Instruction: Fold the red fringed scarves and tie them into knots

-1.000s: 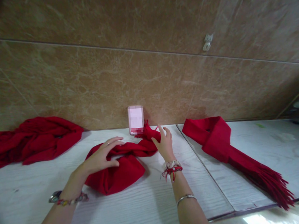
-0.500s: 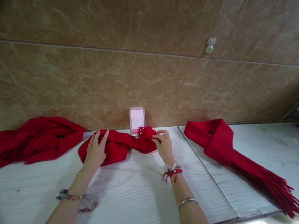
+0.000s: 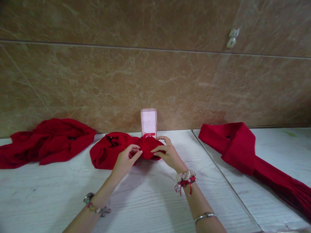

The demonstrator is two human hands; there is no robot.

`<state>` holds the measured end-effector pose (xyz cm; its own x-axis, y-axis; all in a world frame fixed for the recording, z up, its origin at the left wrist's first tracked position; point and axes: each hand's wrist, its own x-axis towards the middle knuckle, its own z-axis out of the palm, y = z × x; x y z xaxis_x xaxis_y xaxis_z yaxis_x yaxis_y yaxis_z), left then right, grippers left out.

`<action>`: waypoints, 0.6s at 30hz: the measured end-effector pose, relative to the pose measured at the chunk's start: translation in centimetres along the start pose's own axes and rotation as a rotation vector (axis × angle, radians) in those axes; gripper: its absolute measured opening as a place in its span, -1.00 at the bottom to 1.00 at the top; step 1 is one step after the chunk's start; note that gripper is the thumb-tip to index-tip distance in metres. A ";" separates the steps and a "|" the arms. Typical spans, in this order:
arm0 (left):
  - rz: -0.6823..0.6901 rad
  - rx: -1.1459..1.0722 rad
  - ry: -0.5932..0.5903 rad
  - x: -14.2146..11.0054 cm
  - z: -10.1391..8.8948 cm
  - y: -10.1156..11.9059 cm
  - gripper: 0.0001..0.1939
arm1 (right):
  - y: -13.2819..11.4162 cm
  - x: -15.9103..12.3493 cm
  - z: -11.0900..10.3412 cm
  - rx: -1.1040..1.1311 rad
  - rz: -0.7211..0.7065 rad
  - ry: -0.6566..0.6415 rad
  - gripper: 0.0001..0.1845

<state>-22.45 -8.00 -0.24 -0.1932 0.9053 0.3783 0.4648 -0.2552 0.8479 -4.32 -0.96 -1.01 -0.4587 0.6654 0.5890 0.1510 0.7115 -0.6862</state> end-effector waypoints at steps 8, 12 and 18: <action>-0.268 -0.281 0.113 0.2 0.6 -0.4 -0.77 | -0.2 -0.1 0.4 -0.098 -0.032 0.003 -0.78; -0.278 -0.361 0.133 0.3 0.5 -0.6 -0.74 | -0.6 -0.1 0.3 -0.187 -0.034 -0.015 -0.79; -0.308 -0.281 0.195 0.1 0.8 -1.1 -0.73 | -1.1 -0.3 0.2 -0.264 -0.072 -0.075 -0.77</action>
<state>-22.34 -7.34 -1.46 -0.4569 0.8795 0.1332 0.1128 -0.0912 0.9894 -4.55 -1.98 -0.47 -0.5383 0.5994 0.5924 0.3343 0.7971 -0.5028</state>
